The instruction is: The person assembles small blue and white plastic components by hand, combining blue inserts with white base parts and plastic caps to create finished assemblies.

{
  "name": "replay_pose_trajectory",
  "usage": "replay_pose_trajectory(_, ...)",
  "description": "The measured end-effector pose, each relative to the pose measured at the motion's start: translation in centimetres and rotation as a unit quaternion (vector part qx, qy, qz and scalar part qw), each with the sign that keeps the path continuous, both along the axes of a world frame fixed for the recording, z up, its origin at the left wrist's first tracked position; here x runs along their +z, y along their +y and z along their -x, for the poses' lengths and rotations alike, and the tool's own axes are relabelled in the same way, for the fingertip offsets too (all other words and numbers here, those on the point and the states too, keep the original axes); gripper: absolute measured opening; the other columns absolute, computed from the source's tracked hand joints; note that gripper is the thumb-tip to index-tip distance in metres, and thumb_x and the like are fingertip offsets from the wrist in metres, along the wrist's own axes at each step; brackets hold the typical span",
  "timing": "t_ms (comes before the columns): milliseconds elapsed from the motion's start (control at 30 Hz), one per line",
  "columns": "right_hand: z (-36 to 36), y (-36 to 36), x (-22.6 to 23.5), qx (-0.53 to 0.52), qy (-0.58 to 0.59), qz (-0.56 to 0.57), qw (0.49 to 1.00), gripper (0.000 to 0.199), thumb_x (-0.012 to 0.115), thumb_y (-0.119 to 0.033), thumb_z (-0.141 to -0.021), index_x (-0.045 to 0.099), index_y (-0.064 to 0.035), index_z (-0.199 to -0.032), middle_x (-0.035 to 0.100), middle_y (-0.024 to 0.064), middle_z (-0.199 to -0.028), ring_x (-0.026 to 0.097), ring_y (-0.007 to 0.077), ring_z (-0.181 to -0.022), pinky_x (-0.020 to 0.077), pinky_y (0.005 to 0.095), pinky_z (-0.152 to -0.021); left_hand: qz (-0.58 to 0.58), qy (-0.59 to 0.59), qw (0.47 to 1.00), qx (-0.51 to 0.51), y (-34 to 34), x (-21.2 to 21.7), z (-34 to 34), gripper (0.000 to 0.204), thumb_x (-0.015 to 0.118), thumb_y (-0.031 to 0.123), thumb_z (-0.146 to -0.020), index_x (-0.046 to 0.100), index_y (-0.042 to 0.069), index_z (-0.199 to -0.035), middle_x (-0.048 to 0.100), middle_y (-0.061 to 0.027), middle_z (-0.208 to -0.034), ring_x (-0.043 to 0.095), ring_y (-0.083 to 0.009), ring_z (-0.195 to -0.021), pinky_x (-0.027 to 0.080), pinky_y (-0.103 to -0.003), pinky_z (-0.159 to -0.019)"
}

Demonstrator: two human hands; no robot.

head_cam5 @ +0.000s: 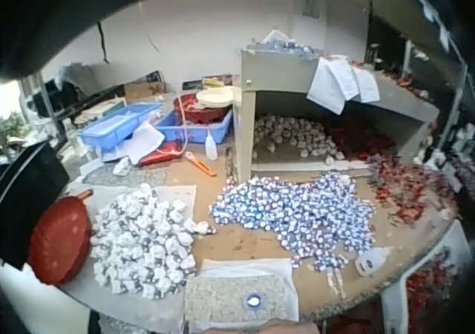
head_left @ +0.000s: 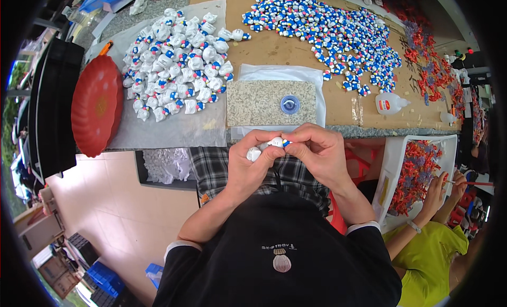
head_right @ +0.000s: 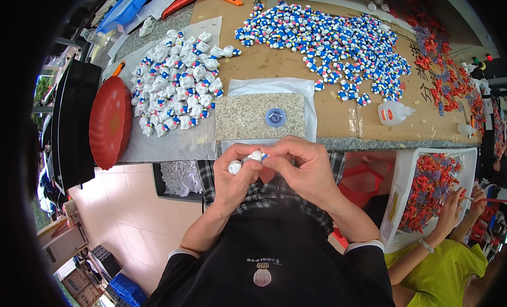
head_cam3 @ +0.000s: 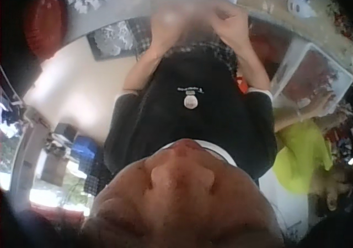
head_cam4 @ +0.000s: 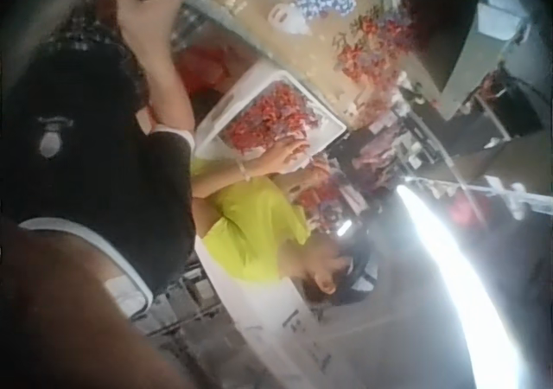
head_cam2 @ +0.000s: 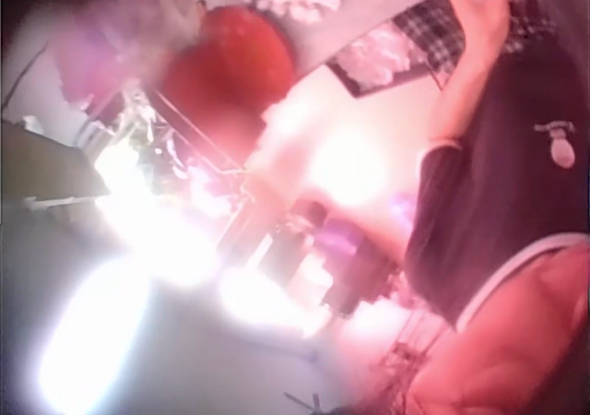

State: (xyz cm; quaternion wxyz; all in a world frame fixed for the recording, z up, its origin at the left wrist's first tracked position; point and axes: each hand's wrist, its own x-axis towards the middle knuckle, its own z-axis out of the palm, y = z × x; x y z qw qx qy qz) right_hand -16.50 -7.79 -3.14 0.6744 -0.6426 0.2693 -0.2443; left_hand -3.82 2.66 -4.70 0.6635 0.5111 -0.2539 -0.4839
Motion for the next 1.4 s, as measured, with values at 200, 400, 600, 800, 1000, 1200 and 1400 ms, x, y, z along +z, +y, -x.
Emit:
replay_pose_trajectory(200, -1.3, -1.0, 1.3, -0.016, -0.026, -0.016, 0.999, 0.023, 0.065, -0.003, -0.078, 0.063, -0.0011, -0.101, 0.059, 0.0027, -0.084, 0.052, 0.0055, -0.069, 0.0412, 0.0195, -0.061, -0.062, -0.084, 0.995, -0.009, -1.6, 2.4, -2.6, 0.018, 0.064, 0.013, -0.083, 0.061, 0.002, -0.098, 0.061, -0.0009, -0.082, 0.051, -0.0030, -0.064, 0.041, -0.017, -0.056)
replay_pose_trajectory(400, 0.6, -5.5, 1.9, -0.161, 0.041, 0.168, 0.972, 0.018, 0.064, -0.005, -0.080, 0.065, 0.0005, -0.097, 0.060, 0.0026, -0.080, 0.052, 0.0062, -0.066, 0.0398, 0.0209, -0.058, -0.033, -0.531, 0.801, 0.273, -4.5, 3.9, -12.4, 0.018, 0.066, 0.011, -0.078, 0.064, 0.001, -0.093, 0.065, -0.0095, -0.086, 0.059, -0.0154, -0.076, 0.045, -0.027, -0.071)
replay_pose_trajectory(600, 1.4, -9.0, 1.2, -0.200, 0.171, 0.327, 0.908, 0.015, 0.063, -0.005, -0.078, 0.065, -0.0016, -0.092, 0.060, 0.0068, -0.079, 0.056, 0.0158, -0.064, 0.0426, 0.0259, -0.058, -0.141, -0.598, 0.727, 0.307, -6.4, 5.4, -17.9, 0.023, 0.066, 0.019, -0.080, 0.064, 0.001, -0.094, 0.064, -0.0079, -0.081, 0.054, -0.0138, -0.064, 0.043, -0.027, -0.062)
replay_pose_trajectory(800, 0.2, -10.0, 0.2, -0.093, 0.236, 0.477, 0.841, 0.020, 0.066, -0.009, -0.072, 0.064, -0.0066, -0.091, 0.054, 0.0065, -0.088, 0.056, 0.0248, -0.083, 0.0448, 0.0361, -0.068, -0.001, -0.184, 0.970, 0.160, -3.4, 5.0, -14.5, 0.041, 0.040, 0.048, -0.092, 0.052, 0.009, -0.093, 0.049, 0.0004, -0.073, 0.042, -0.0046, -0.055, 0.026, -0.017, -0.039)
replay_pose_trajectory(1000, 2.0, -9.8, 0.6, -0.120, 0.203, 0.526, 0.817, 0.015, 0.063, -0.008, -0.078, 0.064, -0.0061, -0.093, 0.057, 0.0059, -0.081, 0.056, 0.0187, -0.071, 0.0447, 0.0297, -0.060, -0.043, 0.342, 0.938, -0.029, -1.1, 3.0, -6.2, 0.022, 0.037, 0.029, -0.095, 0.049, 0.010, -0.092, 0.049, -0.0022, -0.079, 0.042, -0.0106, -0.052, 0.021, -0.020, -0.035)
replay_pose_trajectory(1200, 2.9, -5.7, 1.2, -0.163, 0.051, 0.083, 0.982, 0.015, 0.056, -0.010, -0.088, 0.060, -0.0005, -0.100, 0.059, 0.0021, -0.084, 0.046, 0.0036, -0.063, 0.0363, 0.0174, -0.052, 0.039, 0.372, 0.922, -0.097, 0.7, -0.1, -2.7, 0.037, 0.027, 0.042, -0.097, 0.047, 0.010, -0.093, 0.045, -0.0024, -0.078, 0.042, -0.0124, -0.056, 0.021, -0.019, -0.036)
replay_pose_trajectory(1400, 1.8, -3.8, 1.0, -0.188, 0.019, 0.087, 0.978, 0.017, 0.057, -0.004, -0.086, 0.059, 0.0017, -0.102, 0.059, 0.0011, -0.083, 0.053, 0.0059, -0.069, 0.0420, 0.0197, -0.060, -0.088, 0.317, 0.939, -0.102, 0.7, 2.0, -0.8, 0.033, 0.034, 0.037, -0.096, 0.047, 0.008, -0.103, 0.047, -0.0015, -0.080, 0.043, -0.0081, -0.058, 0.024, -0.019, -0.041)
